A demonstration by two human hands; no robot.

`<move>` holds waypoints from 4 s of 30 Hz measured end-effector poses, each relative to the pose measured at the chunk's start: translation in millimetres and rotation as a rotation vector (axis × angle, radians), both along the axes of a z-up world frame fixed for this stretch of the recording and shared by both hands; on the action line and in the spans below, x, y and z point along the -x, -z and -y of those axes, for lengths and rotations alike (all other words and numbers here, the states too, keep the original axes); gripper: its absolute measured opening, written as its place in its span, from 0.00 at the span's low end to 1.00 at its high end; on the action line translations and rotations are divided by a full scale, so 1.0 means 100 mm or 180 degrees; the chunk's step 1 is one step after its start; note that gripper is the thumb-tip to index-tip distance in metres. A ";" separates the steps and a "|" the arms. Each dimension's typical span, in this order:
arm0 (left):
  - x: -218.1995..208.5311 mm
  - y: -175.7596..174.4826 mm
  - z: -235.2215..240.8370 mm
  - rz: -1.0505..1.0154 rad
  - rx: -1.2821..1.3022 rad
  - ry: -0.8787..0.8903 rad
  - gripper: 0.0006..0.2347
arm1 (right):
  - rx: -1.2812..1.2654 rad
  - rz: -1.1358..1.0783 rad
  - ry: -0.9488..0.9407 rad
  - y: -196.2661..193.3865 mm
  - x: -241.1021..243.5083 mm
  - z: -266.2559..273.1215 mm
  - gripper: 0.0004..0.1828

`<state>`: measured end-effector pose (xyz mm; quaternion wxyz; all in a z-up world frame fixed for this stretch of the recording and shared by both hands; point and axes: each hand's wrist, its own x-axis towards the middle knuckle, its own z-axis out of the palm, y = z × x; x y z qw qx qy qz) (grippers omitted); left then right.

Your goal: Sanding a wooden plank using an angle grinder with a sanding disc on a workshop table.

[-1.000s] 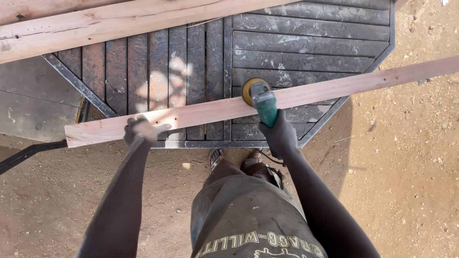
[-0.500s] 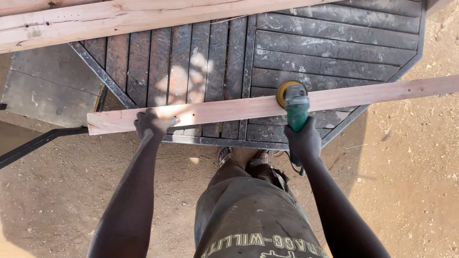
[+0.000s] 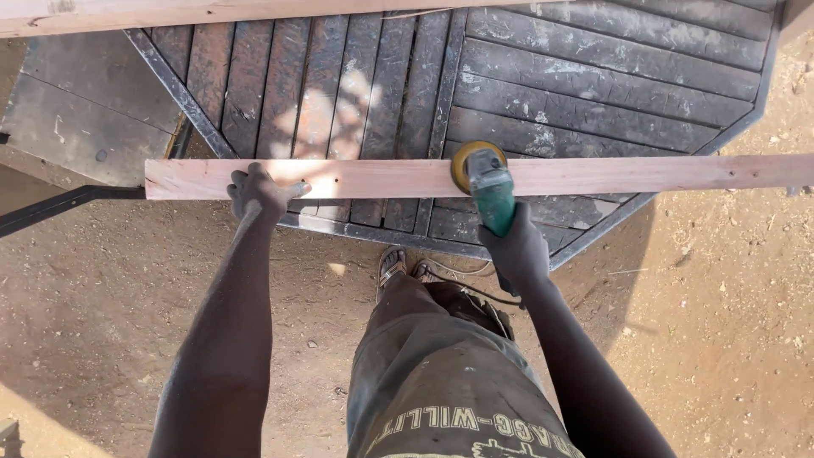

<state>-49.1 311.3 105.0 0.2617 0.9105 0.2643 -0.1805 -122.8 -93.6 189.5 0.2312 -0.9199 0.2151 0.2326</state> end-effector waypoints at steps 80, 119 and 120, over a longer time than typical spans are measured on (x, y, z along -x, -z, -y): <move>0.49 1.59 -2.88 -0.0395 0.5332 -0.2670 0.47 | -0.0198 -0.0169 -0.0898 -0.01 0.04 -4.31 0.36; 0.05 1.76 -2.52 0.0272 0.0600 -0.1928 0.21 | -0.0032 0.0019 0.0838 0.03 0.30 -1.35 0.37; -0.01 2.02 -2.55 0.0000 -0.0244 -0.1782 0.19 | 0.0025 0.0046 0.0873 0.10 0.32 -1.11 0.38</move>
